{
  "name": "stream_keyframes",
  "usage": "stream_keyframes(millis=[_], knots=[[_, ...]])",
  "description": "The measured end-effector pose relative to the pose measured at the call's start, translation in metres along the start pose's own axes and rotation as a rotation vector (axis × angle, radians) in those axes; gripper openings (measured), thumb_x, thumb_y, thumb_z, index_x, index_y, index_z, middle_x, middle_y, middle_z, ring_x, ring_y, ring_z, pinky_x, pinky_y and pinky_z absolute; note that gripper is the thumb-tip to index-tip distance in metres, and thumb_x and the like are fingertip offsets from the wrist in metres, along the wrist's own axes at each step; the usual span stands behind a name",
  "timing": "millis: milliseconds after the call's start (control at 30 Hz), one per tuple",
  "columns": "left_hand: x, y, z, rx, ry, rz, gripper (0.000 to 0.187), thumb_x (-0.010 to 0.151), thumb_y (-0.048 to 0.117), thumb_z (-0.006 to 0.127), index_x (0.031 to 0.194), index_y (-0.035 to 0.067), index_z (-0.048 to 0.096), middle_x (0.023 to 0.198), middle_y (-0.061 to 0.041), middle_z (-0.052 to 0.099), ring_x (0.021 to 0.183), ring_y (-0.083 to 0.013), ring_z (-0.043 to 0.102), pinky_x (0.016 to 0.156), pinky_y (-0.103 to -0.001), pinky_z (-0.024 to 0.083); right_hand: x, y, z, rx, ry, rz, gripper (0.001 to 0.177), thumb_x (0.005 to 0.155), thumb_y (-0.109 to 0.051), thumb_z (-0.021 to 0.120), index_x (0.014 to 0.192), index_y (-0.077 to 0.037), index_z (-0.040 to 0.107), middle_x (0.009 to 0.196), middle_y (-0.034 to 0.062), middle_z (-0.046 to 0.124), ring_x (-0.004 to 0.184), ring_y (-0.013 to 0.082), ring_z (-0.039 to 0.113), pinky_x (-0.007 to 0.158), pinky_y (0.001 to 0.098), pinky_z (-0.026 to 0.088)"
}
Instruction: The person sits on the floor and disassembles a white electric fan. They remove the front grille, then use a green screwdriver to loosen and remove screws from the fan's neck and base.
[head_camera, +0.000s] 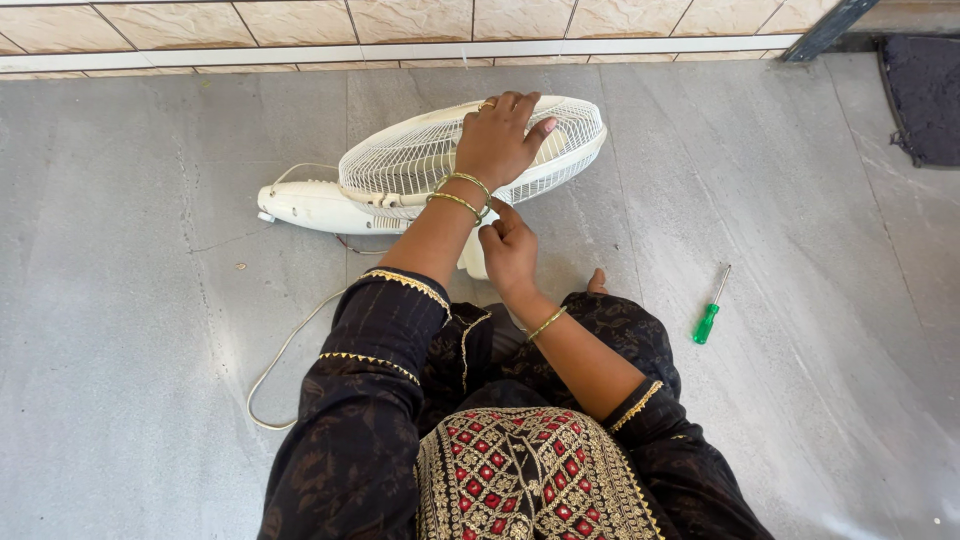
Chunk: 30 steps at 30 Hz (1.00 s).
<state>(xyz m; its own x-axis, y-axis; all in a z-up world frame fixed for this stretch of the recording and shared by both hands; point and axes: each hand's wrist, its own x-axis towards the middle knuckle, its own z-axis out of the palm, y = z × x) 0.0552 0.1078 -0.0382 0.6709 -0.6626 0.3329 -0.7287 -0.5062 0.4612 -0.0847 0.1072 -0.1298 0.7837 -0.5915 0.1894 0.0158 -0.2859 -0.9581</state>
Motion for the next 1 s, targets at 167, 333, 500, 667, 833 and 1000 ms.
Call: stream_keyframes(millis=[167, 333, 500, 667, 833, 1000], knots=[[0.000, 0.011, 0.007, 0.290, 0.011, -0.036, 0.061, 0.103, 0.058, 0.036, 0.142, 0.015, 0.055, 0.143, -0.015, 0.054, 0.138, -0.0385, 0.044, 0.109, -0.068, 0.028, -0.003, -0.001, -0.007, -0.017, -0.017, 0.003, 0.049, 0.085, -0.002, 0.058, 0.133, 0.002, 0.064, 0.058, 0.0005, 0.053, 0.052, 0.0065, 0.045, 0.051, 0.0278, 0.041], [0.007, 0.020, 0.010, 0.485, -0.045, -0.048, 0.068, 0.101, 0.060, 0.027, 0.144, 0.014, 0.052, 0.143, -0.018, 0.051, 0.135, -0.0416, 0.044, 0.111, -0.071, 0.015, 0.000, 0.000, -0.014, 0.019, -0.029, 0.029, 0.051, 0.084, -0.002, 0.058, 0.135, 0.002, 0.063, 0.056, 0.0010, 0.050, 0.050, 0.0063, 0.043, 0.048, 0.0281, 0.039], [0.013, 0.029, 0.007, 0.561, -0.218, -0.120, 0.072, 0.104, 0.060, 0.020, 0.149, 0.011, 0.049, 0.140, -0.019, 0.055, 0.132, -0.0410, 0.050, 0.115, -0.072, 0.010, 0.001, -0.001, -0.017, 0.016, -0.038, 0.037, 0.052, 0.084, -0.002, 0.059, 0.136, 0.003, 0.062, 0.056, 0.0011, 0.049, 0.050, 0.0059, 0.043, 0.048, 0.0282, 0.038], [0.018, 0.025, 0.000, 0.406, -0.301, -0.132, 0.073, 0.104, 0.062, 0.021, 0.149, 0.012, 0.051, 0.134, -0.020, 0.060, 0.127, -0.0417, 0.055, 0.112, -0.073, 0.022, 0.000, -0.016, -0.022, 0.007, -0.124, -0.015, 0.063, 0.082, -0.002, 0.059, 0.144, 0.003, 0.051, 0.057, 0.0035, 0.050, 0.049, 0.0102, 0.046, 0.050, 0.0311, 0.041], [0.017, 0.022, -0.008, 0.317, -0.317, -0.155, 0.096, 0.086, 0.087, 0.038, 0.145, 0.012, 0.053, 0.135, -0.019, 0.058, 0.125, -0.0401, 0.055, 0.098, -0.063, 0.044, -0.027, -0.020, -0.025, -0.123, -0.252, -0.208, 0.081, 0.080, -0.001, 0.061, 0.154, 0.005, 0.030, 0.066, 0.0048, 0.062, 0.058, 0.0149, 0.060, 0.058, 0.0350, 0.049], [0.017, 0.027, -0.011, 0.305, -0.351, -0.182, 0.109, 0.074, 0.094, 0.048, 0.147, 0.014, 0.052, 0.136, -0.017, 0.058, 0.124, -0.0383, 0.058, 0.093, -0.056, 0.052, -0.016, 0.012, -0.044, -0.002, 0.003, -0.306, 0.042, 0.088, 0.006, 0.066, 0.128, -0.003, 0.059, 0.121, 0.0108, 0.066, 0.079, 0.0146, 0.060, 0.066, 0.0325, 0.055]])
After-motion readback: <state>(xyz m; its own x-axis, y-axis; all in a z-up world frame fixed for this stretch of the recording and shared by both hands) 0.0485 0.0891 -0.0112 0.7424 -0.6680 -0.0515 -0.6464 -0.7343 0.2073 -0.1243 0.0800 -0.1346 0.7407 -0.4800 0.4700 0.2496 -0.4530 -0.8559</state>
